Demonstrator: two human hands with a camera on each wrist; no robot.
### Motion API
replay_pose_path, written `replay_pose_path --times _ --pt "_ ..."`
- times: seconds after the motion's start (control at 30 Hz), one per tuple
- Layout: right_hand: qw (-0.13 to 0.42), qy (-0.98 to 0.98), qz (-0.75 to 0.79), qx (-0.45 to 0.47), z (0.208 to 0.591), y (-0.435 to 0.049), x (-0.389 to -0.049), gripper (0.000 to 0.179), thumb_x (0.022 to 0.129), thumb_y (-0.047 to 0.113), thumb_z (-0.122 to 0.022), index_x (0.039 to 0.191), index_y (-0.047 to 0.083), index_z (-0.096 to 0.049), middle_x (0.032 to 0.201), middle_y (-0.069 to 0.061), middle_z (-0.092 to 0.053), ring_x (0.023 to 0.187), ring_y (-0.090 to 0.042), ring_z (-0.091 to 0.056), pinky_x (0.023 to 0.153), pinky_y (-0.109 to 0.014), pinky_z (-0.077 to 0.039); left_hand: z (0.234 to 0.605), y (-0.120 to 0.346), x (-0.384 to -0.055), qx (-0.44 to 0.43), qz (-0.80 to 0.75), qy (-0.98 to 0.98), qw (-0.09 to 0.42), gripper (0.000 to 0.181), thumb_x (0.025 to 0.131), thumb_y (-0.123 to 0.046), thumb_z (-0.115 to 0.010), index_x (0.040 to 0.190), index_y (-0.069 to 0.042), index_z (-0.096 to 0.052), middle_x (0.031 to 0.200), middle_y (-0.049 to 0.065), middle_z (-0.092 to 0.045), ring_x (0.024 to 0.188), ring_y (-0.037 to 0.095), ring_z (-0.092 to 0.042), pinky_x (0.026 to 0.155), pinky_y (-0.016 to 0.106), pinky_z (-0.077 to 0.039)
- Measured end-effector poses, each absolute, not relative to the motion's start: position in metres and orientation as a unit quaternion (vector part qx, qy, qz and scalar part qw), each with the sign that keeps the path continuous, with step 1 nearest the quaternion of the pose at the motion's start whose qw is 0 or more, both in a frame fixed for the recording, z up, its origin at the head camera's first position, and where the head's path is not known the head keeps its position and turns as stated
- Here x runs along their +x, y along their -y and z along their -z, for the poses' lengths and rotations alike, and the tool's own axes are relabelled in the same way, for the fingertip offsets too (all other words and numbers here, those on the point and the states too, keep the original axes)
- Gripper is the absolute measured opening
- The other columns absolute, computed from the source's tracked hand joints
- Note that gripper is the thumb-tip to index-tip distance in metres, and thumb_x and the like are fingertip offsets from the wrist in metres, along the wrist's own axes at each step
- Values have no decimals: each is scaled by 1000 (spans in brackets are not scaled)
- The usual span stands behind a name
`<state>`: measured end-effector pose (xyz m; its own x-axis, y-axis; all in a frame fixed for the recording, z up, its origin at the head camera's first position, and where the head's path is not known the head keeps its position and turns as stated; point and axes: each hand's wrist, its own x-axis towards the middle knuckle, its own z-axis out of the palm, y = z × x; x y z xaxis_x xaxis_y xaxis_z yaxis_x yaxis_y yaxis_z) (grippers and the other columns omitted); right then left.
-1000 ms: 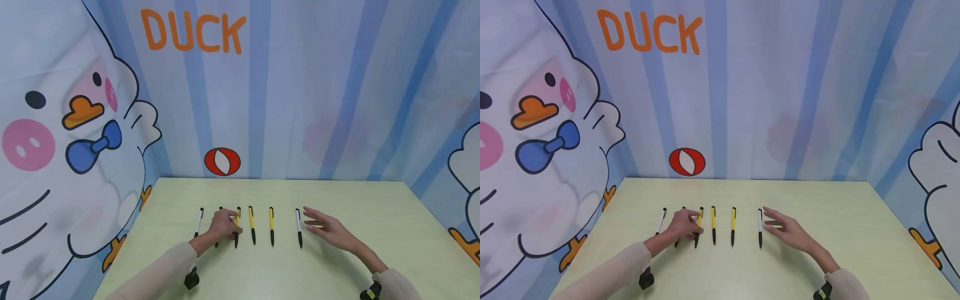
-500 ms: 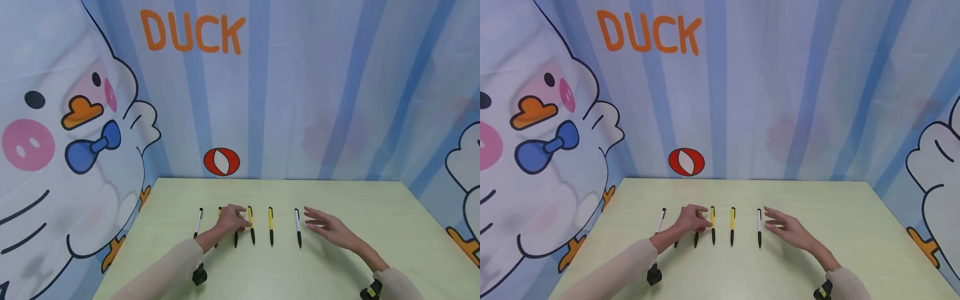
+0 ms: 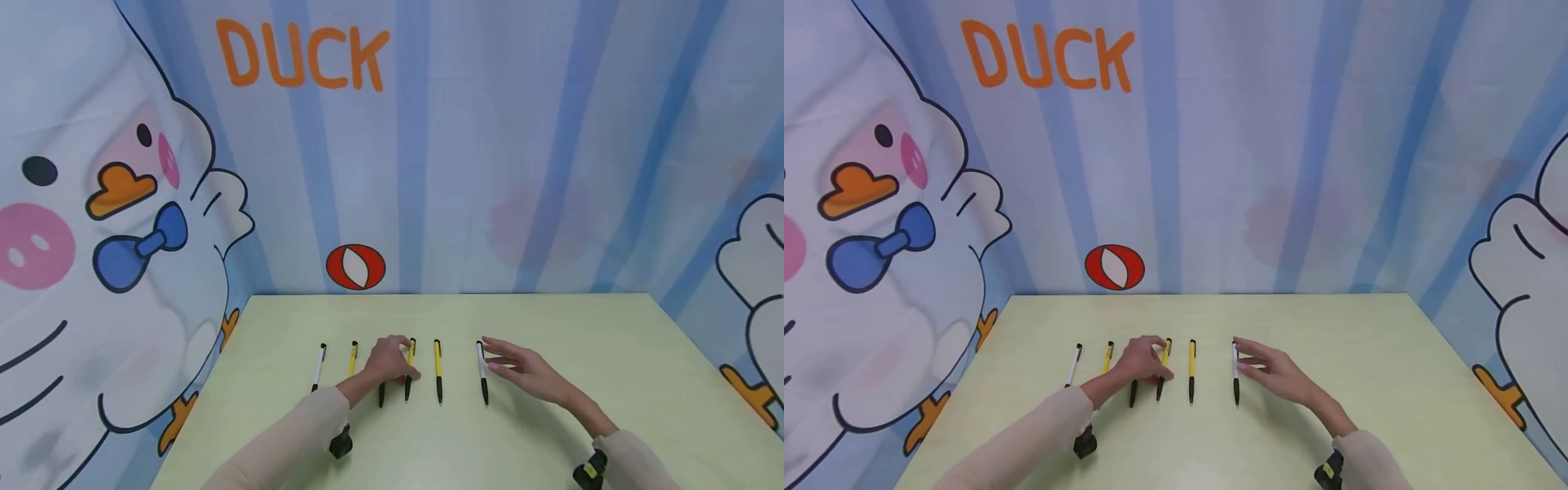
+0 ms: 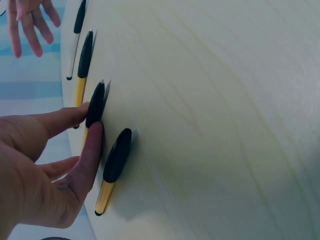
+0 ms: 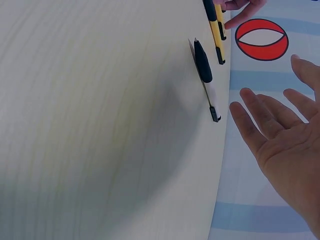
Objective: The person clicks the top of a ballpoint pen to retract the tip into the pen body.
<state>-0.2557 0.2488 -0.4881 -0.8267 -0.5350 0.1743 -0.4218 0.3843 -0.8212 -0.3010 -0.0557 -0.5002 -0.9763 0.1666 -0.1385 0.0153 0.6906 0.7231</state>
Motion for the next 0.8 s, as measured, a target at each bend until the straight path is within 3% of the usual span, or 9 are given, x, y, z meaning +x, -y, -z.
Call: replay_pose_path --times 0.23,0.5,0.8 --pt "61 -836 464 -288 486 -248 -258 57 106 17 -57 155 -4 -37 151 -35 -46 128 -51 -57 97 -13 -52 498 48 -299 44 -410 -905 101 60 75 0 -87 131 1 -65 76 9 -71 56 17 -71 55 27 -61" --pt "73 -831 474 -281 492 -253 -253 59 106 16 -56 156 -6 -33 150 -37 -44 128 -53 -56 96 -14 -53 490 49 -285 26 -501 -855 135 57 82 1 -80 135 3 -62 85 13 -75 67 22 -75 62 33 -65" --pt "69 -829 473 -290 493 -247 -254 63 107 18 -54 160 1 -26 153 -35 -42 130 -52 -55 102 -45 -57 474 54 -263 13 -618 -770 160 64 87 4 -74 147 1 -52 100 15 -66 82 23 -74 70 38 -67"
